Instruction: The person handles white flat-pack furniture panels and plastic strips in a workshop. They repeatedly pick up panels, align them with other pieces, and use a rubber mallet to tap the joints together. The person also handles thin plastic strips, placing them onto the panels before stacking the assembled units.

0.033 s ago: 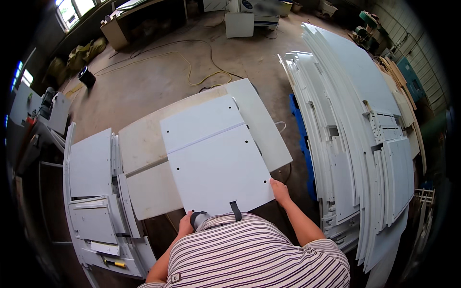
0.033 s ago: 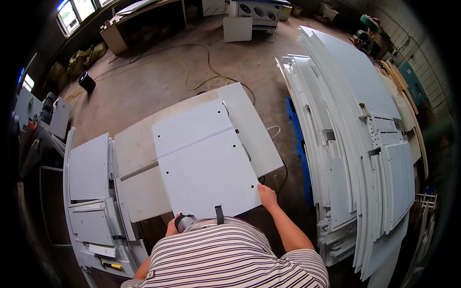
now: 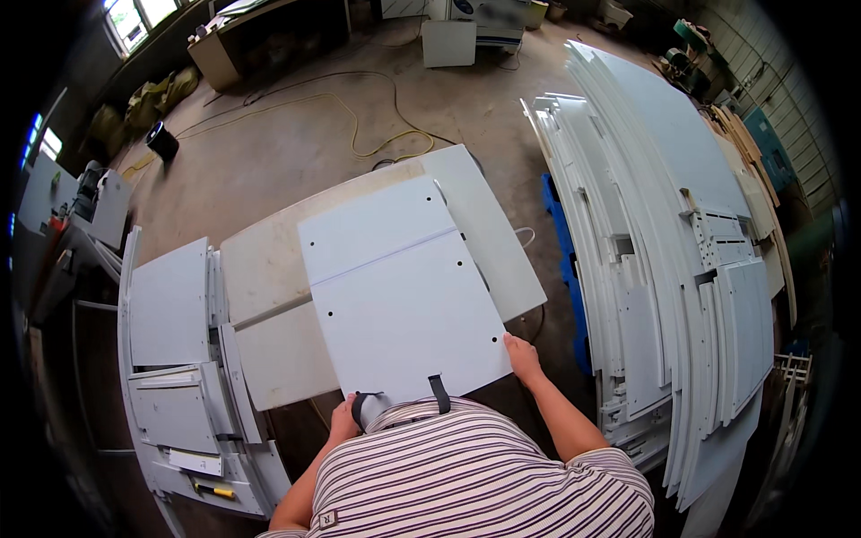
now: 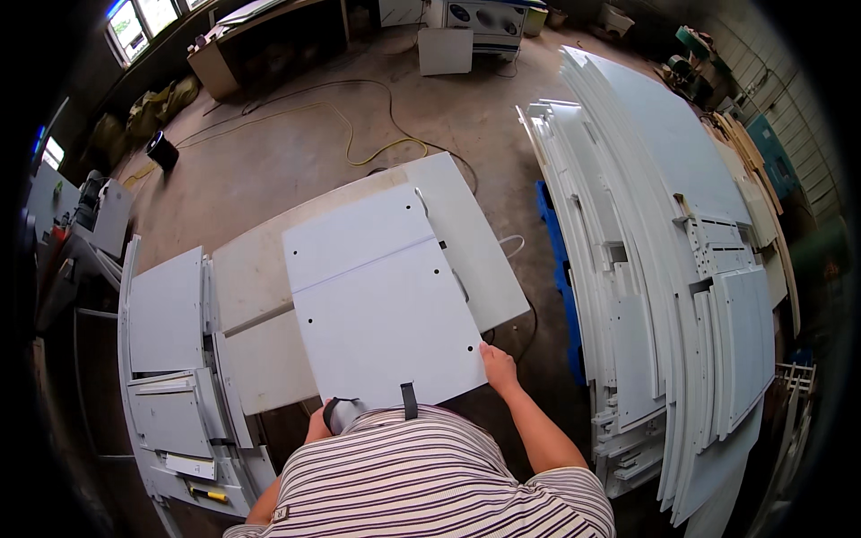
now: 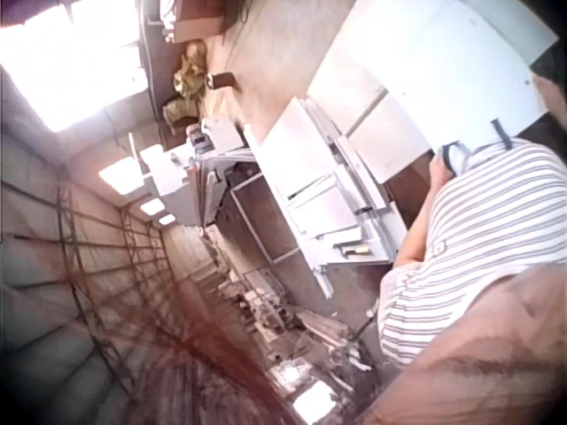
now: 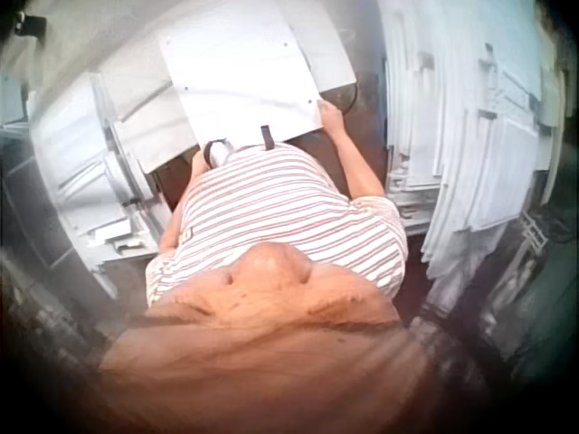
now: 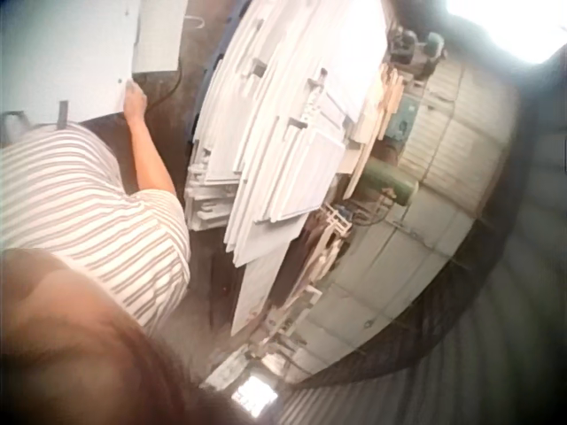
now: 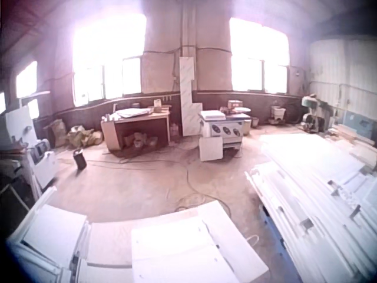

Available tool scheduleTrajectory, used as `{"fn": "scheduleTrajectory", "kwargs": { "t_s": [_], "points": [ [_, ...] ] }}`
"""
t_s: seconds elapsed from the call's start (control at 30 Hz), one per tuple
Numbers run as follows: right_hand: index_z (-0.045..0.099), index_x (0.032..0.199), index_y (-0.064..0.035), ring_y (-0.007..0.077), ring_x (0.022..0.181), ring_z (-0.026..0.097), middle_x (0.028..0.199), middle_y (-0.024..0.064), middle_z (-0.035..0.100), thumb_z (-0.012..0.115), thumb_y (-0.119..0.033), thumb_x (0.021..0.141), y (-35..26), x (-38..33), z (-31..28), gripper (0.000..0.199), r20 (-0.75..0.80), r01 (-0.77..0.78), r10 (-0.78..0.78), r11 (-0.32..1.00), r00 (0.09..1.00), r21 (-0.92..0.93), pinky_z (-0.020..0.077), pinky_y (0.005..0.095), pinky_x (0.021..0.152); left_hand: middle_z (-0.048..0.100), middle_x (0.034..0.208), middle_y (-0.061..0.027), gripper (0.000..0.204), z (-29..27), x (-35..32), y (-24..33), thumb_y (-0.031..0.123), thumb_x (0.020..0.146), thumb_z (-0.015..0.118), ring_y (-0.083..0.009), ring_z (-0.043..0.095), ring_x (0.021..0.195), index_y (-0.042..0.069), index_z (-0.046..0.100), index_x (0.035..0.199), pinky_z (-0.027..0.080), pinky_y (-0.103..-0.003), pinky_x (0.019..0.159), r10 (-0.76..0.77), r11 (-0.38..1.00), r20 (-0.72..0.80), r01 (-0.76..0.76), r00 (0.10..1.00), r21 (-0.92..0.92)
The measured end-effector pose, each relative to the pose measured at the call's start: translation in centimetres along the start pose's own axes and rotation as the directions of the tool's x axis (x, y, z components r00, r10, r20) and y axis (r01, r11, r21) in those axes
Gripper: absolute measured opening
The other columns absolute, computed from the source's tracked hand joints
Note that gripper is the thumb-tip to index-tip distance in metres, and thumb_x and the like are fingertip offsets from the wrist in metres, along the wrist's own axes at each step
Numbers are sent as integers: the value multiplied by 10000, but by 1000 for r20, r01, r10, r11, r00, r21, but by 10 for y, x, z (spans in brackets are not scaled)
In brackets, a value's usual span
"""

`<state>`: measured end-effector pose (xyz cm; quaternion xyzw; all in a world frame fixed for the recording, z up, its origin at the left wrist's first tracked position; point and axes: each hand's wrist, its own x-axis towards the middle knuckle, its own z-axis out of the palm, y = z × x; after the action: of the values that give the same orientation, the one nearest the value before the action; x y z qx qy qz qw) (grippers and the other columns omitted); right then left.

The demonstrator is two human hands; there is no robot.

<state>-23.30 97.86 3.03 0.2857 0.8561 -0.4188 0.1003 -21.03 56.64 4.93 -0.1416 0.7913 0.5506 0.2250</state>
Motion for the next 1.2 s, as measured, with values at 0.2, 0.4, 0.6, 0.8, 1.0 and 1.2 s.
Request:
{"fn": "scheduleTrajectory", "kwargs": {
  "t_s": [0.2, 0.4, 0.6, 0.8, 1.0, 1.2],
  "points": [
    [625, 892, -28, 453, 835, 573, 853, 232, 624, 405, -441, 948, -38, 74, 23, 472, -26, 225, -225, 974, 974, -17, 447, 484, 726, 623, 766, -85, 549, -18, 78, 8, 433, 967, 428, -158, 531, 684, -77, 632, 948, 444, -342, 653, -217, 974, -232, 195, 948, -111],
    [641, 871, -67, 411, 770, 614, 828, 183, 652, 363, -339, 966, -65, 165, 49, 399, -15, 447, -506, 776, 863, -446, 486, 503, 703, 633, 780, -140, 610, -28, 170, 48, 482, 952, 413, -227, 598, 744, -85, 638, 942, 473, -387, 715, -226, 971, -214, 202, 950, -127],
    [663, 1008, -75, 401, 842, 620, 923, 200, 652, 373, -299, 959, -91, 174, 50, 370, 58, 363, -381, 808, 923, -464, 485, 498, 761, 641, 930, -254, 666, -33, 201, -7, 564, 935, 318, -428, 592, 922, -7, 660, 949, 446, -484, 802, -105, 942, -301, 192, 948, 275],
    [657, 1029, -71, 426, 890, 601, 962, 227, 641, 369, -394, 960, -76, 178, 53, 438, -21, 364, -394, 866, 919, -342, 467, 504, 792, 647, 918, -139, 576, -57, 209, -37, 539, 938, 423, -241, 600, 792, 18, 557, 1145, 467, -347, 720, -252, 875, -69, 197, 965, -442],
    [544, 897, -2, 407, 822, 597, 828, 231, 622, 472, -354, 929, -102, 153, 36, 361, -75, 249, -297, 892, 952, -377, 451, 482, 746, 497, 841, -40, 396, -126, 225, -4, 411, 927, 550, -121, 475, 686, 31, 440, 929, 434, -261, 565, -484, 445, -302, -66, 822, -893],
    [529, 913, 6, 347, 802, 570, 871, 188, 578, 564, -230, 875, -102, 124, 49, 241, -253, 260, -370, 888, 894, -380, 456, 428, 755, 493, 836, -37, 382, -200, 259, -56, 352, 862, 668, -98, 440, 599, 38, 479, 970, 374, -253, 481, -718, 371, -425, -214, 552, -904]
  ]
}}
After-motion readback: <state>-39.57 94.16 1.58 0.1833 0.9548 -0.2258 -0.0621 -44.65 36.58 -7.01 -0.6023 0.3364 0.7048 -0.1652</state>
